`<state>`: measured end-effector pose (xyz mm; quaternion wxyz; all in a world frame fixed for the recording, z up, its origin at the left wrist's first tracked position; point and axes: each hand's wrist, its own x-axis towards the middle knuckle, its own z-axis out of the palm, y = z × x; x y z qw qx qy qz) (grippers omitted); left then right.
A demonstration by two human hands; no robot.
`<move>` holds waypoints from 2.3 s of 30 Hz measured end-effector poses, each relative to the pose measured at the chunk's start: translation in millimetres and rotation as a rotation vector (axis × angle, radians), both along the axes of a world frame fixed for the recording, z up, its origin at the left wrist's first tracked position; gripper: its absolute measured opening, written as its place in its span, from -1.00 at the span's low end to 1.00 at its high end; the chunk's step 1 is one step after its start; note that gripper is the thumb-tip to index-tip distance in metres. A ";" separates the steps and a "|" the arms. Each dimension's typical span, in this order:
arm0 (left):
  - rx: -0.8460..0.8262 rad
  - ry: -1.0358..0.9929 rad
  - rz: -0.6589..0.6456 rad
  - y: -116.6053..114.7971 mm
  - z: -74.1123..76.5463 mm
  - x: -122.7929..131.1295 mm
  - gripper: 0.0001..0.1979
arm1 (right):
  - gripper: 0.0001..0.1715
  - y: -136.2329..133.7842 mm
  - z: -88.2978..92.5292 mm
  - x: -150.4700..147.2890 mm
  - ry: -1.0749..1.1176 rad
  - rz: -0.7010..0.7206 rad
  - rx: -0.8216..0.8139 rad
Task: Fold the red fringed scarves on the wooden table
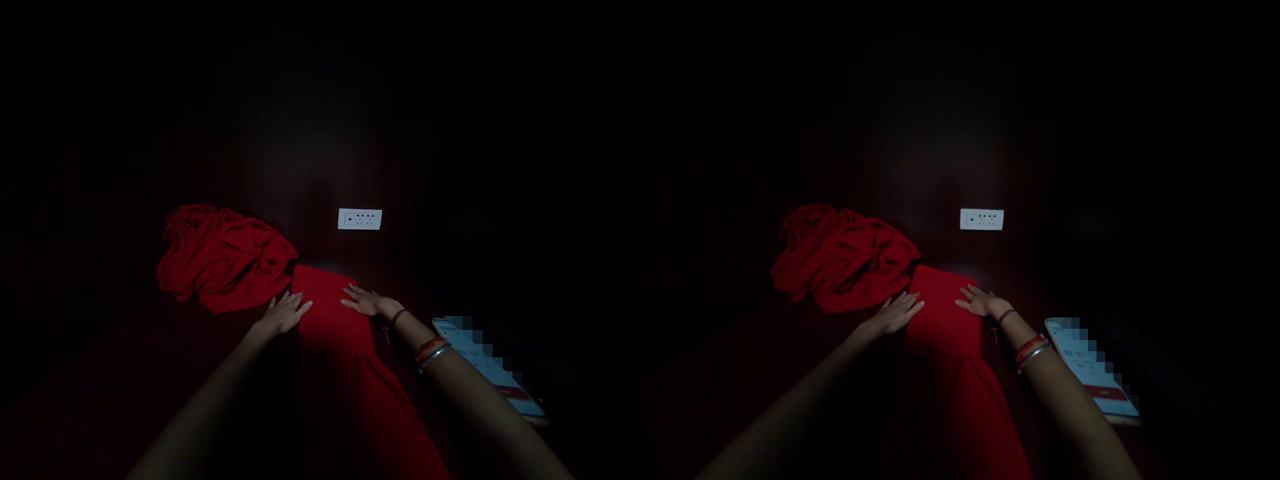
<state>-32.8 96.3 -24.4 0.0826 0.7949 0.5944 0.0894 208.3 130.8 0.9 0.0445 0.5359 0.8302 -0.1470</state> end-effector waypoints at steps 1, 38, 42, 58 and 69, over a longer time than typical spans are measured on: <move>0.041 -0.008 -0.004 2.4 2.4 1.2 -0.42 | -0.09 2.1 3.6 0.0 -0.006 0.000 -0.016; 0.112 0.033 0.177 5.2 -16.6 27.4 -0.01 | -0.25 98.4 -15.1 -104.7 0.064 0.279 0.069; 0.073 0.045 0.163 4.3 -15.8 27.3 -0.02 | -0.27 105.2 -9.8 -100.8 0.089 0.177 0.066; 0.251 -0.249 0.139 -12.7 -7.8 13.6 -0.49 | -0.23 -51.7 -4.9 -41.3 0.142 -0.021 0.202; 0.067 -0.034 -0.294 -75.3 -0.6 13.0 -0.28 | -0.02 -106.6 -10.8 -4.2 0.361 -0.088 0.126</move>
